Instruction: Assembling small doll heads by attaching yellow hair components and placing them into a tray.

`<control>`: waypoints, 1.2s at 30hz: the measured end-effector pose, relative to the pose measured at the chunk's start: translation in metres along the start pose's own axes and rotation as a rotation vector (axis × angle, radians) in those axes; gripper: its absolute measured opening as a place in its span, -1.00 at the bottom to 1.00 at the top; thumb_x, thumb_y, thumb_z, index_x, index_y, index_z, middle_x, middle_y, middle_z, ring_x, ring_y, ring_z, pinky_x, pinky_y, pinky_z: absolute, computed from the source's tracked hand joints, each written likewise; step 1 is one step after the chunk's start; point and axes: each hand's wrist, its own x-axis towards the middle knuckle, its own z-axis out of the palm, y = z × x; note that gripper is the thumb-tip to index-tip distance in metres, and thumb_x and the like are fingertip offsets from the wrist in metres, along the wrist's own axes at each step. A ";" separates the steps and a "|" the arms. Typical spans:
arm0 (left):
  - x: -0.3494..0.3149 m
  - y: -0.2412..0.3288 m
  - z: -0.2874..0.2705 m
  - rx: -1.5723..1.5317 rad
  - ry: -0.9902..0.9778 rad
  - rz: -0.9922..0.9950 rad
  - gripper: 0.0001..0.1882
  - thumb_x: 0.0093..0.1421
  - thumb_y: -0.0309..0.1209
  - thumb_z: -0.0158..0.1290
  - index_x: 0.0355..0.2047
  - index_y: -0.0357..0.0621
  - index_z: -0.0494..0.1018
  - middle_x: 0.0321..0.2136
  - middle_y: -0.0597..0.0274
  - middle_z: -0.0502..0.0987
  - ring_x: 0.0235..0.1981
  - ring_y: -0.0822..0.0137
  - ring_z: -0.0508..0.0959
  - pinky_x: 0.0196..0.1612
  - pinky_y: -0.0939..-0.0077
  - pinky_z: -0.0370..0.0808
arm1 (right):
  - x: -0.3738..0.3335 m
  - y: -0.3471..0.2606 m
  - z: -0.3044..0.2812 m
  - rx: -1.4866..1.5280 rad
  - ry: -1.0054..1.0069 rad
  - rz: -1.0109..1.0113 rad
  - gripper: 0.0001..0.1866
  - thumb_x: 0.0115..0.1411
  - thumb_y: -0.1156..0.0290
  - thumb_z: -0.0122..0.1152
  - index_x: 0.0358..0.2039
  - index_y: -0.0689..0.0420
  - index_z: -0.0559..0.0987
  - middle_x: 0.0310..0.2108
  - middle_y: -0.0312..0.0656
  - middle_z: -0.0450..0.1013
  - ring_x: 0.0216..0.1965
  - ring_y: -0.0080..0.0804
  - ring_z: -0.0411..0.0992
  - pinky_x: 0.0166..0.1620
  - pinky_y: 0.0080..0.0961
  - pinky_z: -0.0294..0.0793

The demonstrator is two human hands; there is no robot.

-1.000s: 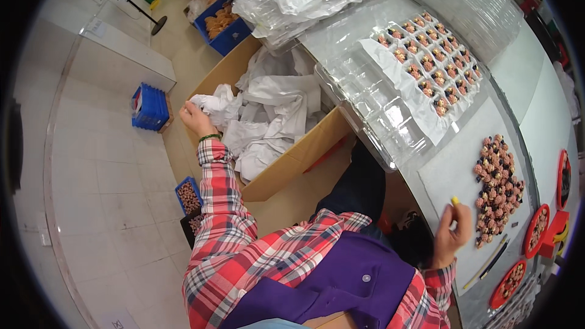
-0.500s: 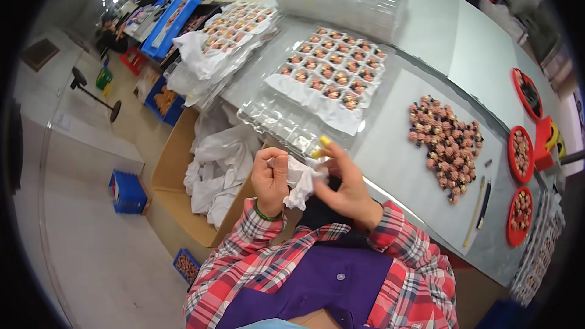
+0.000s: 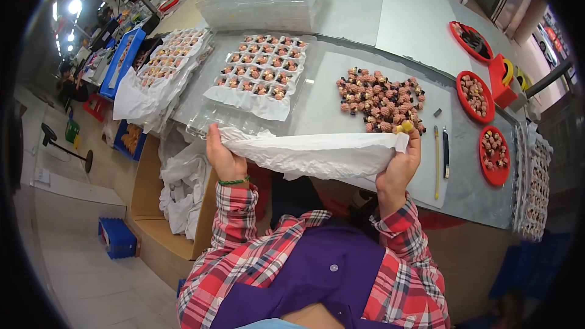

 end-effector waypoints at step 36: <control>-0.038 -0.018 0.011 0.232 -0.583 -0.303 -0.81 0.07 -0.53 0.13 -0.31 -0.16 0.36 -0.43 0.39 0.47 -0.40 0.56 0.46 -0.26 0.69 0.39 | -0.009 0.000 0.029 -0.444 -0.595 -0.109 -0.86 0.26 0.41 -0.04 -0.26 0.20 0.39 -0.44 -0.39 0.38 -0.43 -0.77 0.26 -0.37 -0.80 0.20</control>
